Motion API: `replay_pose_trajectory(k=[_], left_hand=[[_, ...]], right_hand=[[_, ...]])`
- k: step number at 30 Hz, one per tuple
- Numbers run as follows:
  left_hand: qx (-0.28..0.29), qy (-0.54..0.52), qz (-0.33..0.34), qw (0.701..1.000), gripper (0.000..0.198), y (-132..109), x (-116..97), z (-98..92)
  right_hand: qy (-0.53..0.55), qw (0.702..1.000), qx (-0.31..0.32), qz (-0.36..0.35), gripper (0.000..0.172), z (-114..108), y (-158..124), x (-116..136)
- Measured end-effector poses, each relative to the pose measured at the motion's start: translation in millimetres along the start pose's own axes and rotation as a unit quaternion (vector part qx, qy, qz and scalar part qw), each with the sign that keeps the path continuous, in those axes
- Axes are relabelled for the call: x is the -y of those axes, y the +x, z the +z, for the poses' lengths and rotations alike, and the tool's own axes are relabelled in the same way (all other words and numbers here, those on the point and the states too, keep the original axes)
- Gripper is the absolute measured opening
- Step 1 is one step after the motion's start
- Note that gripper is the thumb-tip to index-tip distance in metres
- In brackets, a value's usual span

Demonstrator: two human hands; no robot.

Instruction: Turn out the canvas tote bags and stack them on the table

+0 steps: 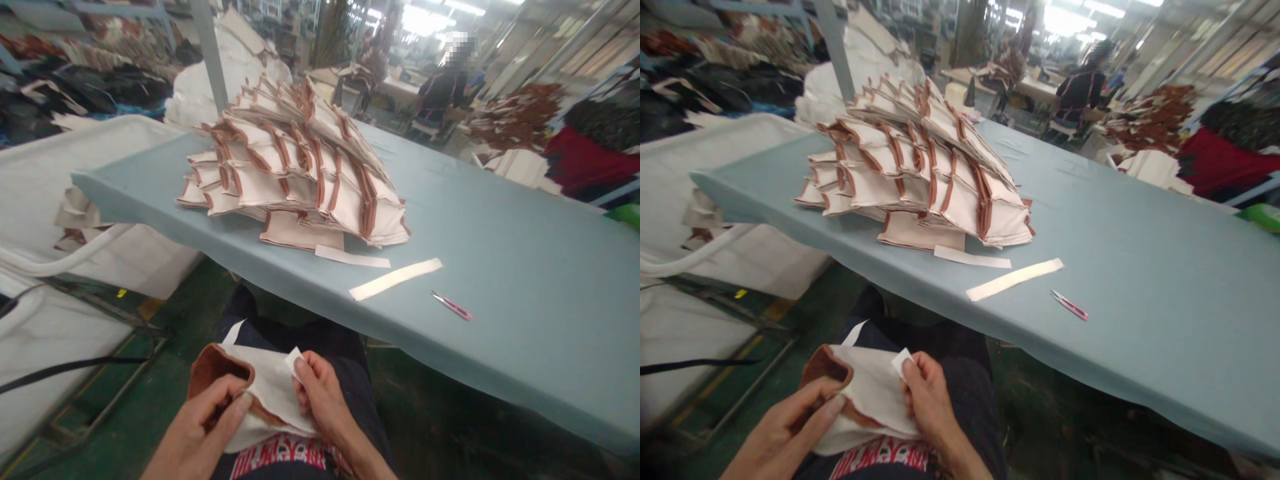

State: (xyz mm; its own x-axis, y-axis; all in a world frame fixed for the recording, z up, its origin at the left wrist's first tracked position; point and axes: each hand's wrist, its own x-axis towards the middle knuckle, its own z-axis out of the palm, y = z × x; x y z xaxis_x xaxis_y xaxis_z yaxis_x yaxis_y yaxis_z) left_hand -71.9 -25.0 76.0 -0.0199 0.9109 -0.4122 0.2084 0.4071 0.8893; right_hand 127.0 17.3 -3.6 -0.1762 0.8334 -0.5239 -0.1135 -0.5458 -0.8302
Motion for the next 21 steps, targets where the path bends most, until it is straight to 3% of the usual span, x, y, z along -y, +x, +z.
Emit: replay_pose_trajectory(k=[5, 9, 12, 16, 21], left_hand=[[-0.007, 0.019, 0.098, 0.995, 0.045, 25.5, -36.1, 2.1], [0.066, 0.036, 0.157, 0.985, 0.047, 41.4, -59.7, 1.9], [0.098, 0.029, 0.175, 0.979, 0.05, 46.0, -71.9, 4.0], [0.065, 0.031, 0.196, 0.978, 0.055, 47.0, -77.8, 8.7], [0.02, 0.01, 0.142, 0.99, 0.064, 47.8, -74.4, 11.7]], right_hand=[[-0.097, 0.982, -0.053, -0.15, 0.055, -15.0, -41.1, 72.9], [-0.21, 0.953, -0.059, -0.211, 0.038, -9.3, -74.1, 113.9], [-0.258, 0.937, -0.075, -0.224, 0.028, -5.1, -77.0, 130.8], [-0.275, 0.921, -0.094, -0.259, 0.025, -3.3, -69.3, 140.9], [-0.256, 0.917, -0.114, -0.283, 0.026, 3.3, -71.3, 140.7]])
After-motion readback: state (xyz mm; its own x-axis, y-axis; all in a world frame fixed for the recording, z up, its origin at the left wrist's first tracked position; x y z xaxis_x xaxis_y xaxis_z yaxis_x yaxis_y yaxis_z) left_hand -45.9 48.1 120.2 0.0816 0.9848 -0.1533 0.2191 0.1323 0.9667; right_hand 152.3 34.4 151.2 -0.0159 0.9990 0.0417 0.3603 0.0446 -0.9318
